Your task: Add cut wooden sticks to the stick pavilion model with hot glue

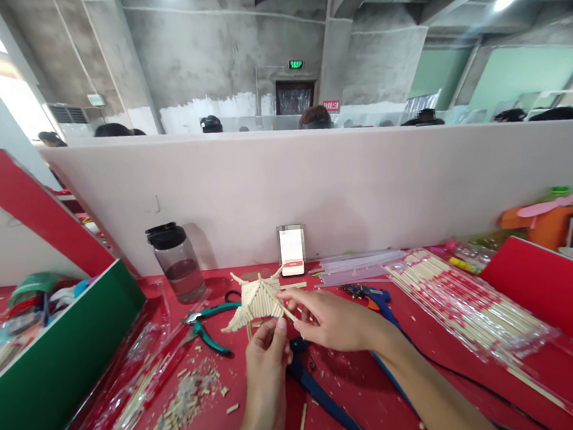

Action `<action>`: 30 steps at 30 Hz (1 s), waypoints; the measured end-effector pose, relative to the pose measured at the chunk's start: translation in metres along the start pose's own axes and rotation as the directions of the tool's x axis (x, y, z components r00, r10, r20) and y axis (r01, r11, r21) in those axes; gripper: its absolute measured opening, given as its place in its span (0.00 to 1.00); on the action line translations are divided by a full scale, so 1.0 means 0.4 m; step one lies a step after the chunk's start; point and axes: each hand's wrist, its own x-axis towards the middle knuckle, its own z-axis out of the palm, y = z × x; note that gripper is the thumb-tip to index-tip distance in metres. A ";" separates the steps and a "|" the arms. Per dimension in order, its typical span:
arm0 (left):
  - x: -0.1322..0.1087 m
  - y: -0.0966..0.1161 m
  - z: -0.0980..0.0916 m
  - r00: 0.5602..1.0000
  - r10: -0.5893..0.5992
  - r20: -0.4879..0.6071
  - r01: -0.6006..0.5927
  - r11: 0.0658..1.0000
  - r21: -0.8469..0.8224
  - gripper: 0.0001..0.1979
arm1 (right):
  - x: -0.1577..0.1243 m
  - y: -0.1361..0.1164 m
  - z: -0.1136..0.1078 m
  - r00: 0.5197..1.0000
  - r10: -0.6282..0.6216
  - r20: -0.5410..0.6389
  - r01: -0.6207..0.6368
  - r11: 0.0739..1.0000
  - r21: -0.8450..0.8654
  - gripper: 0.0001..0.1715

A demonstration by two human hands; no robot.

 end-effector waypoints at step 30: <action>-0.028 0.003 -0.020 0.990 0.049 0.135 -0.075 0.978 0.195 0.24 | -0.002 0.006 -0.020 0.998 0.031 -0.055 -0.023 0.989 0.144 0.26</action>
